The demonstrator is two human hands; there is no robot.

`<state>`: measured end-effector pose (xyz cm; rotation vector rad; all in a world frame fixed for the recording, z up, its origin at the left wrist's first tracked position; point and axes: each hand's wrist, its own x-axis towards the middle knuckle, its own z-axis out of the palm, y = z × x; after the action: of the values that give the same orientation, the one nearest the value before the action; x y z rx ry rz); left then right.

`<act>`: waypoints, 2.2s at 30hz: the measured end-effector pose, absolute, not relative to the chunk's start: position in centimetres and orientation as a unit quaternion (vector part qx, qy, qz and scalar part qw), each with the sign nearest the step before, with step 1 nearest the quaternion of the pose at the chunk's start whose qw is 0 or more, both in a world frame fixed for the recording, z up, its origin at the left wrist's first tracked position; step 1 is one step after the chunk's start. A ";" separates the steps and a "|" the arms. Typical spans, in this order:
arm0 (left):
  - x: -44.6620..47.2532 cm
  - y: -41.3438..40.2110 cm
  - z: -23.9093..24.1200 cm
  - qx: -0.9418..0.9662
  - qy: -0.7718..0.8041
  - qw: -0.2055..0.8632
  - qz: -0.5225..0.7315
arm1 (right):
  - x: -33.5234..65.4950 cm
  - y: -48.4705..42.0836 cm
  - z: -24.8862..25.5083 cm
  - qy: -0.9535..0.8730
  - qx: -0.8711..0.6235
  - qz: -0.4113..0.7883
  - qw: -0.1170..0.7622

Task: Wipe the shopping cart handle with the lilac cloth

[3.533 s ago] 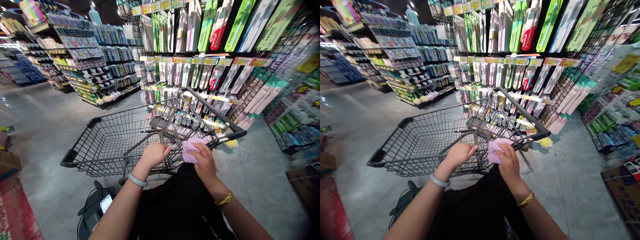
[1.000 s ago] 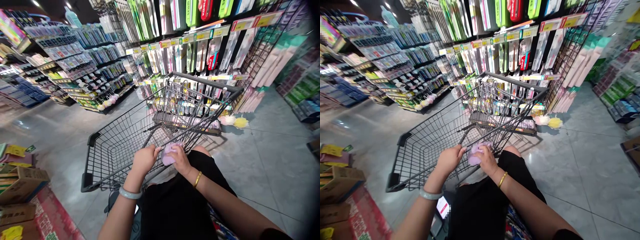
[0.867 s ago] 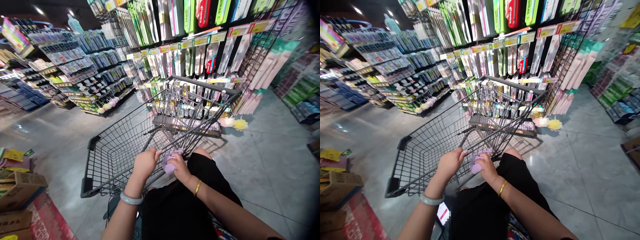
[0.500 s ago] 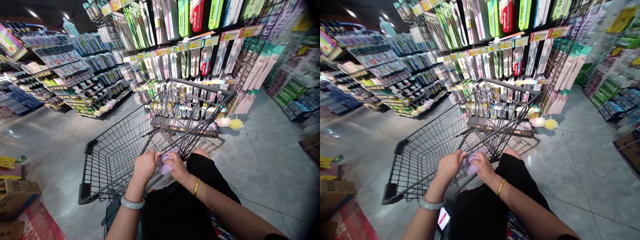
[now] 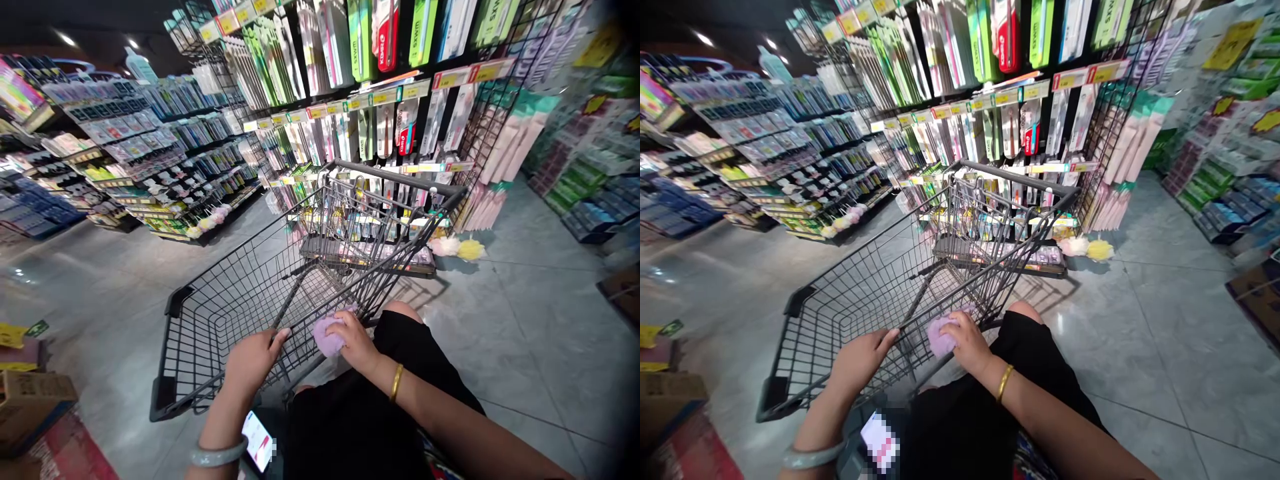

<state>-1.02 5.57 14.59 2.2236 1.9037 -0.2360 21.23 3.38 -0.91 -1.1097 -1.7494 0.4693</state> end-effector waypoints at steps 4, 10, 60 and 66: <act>-1.0 5.4 13.8 0.743 0.652 0.099 -0.114 | 20.8 3.0 -0.2 -0.706 -0.453 0.196 0.508; -0.3 4.6 12.9 0.767 0.633 0.033 -0.101 | 21.0 3.0 0.7 -0.718 -0.439 0.142 0.520; -2.8 2.0 11.5 0.724 0.685 -0.038 -0.075 | 17.2 1.0 2.1 -0.780 -0.379 0.139 0.478; -3.1 1.9 11.3 0.729 0.680 -0.046 -0.063 | 16.0 1.7 -0.5 -0.832 -0.357 0.111 0.410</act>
<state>-3.12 1.89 11.33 2.3597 2.2022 -0.2034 16.00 1.69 -0.53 -0.8985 -2.0954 0.2794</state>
